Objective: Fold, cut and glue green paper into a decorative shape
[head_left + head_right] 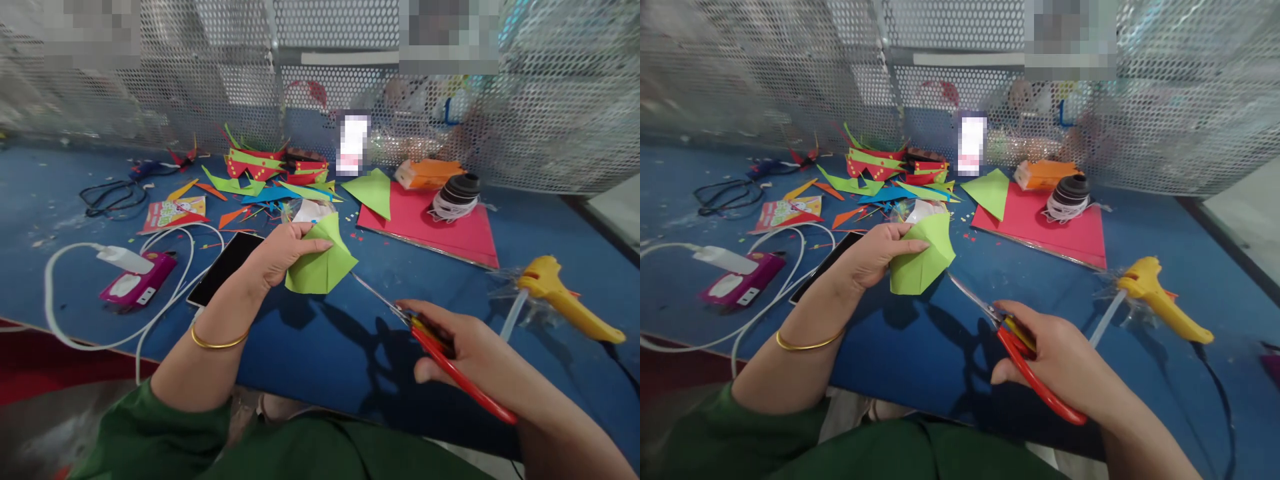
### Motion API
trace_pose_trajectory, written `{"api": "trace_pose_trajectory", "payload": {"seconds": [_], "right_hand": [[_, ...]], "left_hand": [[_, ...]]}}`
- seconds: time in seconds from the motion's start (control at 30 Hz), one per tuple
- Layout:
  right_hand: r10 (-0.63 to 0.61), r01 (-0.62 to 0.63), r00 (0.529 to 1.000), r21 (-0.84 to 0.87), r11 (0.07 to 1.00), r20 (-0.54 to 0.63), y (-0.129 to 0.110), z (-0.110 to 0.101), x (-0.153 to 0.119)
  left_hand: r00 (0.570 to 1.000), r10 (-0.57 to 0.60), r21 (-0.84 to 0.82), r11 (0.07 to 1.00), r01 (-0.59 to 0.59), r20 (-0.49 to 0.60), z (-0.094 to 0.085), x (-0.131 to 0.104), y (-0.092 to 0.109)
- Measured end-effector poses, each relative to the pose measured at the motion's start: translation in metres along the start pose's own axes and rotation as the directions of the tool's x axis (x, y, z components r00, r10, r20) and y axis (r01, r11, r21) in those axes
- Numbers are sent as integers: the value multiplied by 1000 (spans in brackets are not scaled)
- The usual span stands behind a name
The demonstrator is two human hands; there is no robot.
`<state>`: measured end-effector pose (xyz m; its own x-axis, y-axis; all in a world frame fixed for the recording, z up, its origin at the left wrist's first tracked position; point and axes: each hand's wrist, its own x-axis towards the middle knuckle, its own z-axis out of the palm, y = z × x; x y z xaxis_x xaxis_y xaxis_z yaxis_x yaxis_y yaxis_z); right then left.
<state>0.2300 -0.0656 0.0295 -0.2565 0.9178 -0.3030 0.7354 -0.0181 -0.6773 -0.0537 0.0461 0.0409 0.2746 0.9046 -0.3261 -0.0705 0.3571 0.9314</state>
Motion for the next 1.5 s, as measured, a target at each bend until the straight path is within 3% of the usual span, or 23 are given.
{"api": "trace_pose_trajectory", "payload": {"seconds": [0.17, 0.27, 0.37, 0.47, 0.57, 0.7, 0.83, 0.97, 1.03, 1.13, 1.17, 1.23, 1.33, 1.4, 1.5], "right_hand": [[16, -2, 995, 145, 989, -95, 7, 12, 3], [47, 6, 963, 197, 980, -266, 13, 30, 11], [90, -140, 875, -70, 988, -476, 9, 41, 19], [11, -291, 802, -375, 880, -597, -2, 41, 30], [8, -381, 758, -432, 817, -653, -12, 35, 45], [19, -443, 719, -436, 783, -695, -10, 31, 63], [-53, -397, 721, -476, 785, -690, -3, 33, 60], [-287, -169, 734, -574, 801, -616, -8, 41, 39], [-457, -20, 659, -621, 783, -597, -13, 47, 31], [-717, 146, 432, -743, 654, -546, -20, 53, 25], [-764, 166, 388, -776, 608, -516, -22, 54, 24], [-810, 195, 396, -823, 534, -433, -23, 56, 24], [-826, 296, 503, -847, 441, -254, -21, 63, 21], [-794, 334, 577, -833, 441, -190, -17, 70, 17], [-743, 347, 638, -786, 512, -202, -11, 80, 12]], "left_hand": [[998, 47, 1, 999, -47, -36, -6, -2, 7], [998, 61, -5, 998, -61, -32, -7, -5, 10], [997, 71, 3, 997, -71, 4, -4, -8, 10], [993, 47, 15, 999, -49, 111, 2, -13, 7], [975, 14, 43, 999, -24, 221, 8, -17, 4], [957, 5, 82, 996, -30, 289, 14, -20, 0], [946, 8, 84, 996, -37, 325, 18, -23, -3], [952, -3, 38, 999, -9, 307, 22, -25, -7], [954, -12, 17, 1000, 8, 299, 25, -26, -10], [957, -44, 20, 999, 40, 287, 28, -29, -15], [957, -67, 36, 998, 59, 281, 28, -31, -17], [957, -122, 99, 990, 99, 262, 27, -36, -23], [965, -178, 277, 953, 121, 192, 22, -45, -35], [977, -167, 423, 901, 98, 130, 18, -50, -45], [989, -108, 611, 792, 24, 101, 15, -58, -55]]}}
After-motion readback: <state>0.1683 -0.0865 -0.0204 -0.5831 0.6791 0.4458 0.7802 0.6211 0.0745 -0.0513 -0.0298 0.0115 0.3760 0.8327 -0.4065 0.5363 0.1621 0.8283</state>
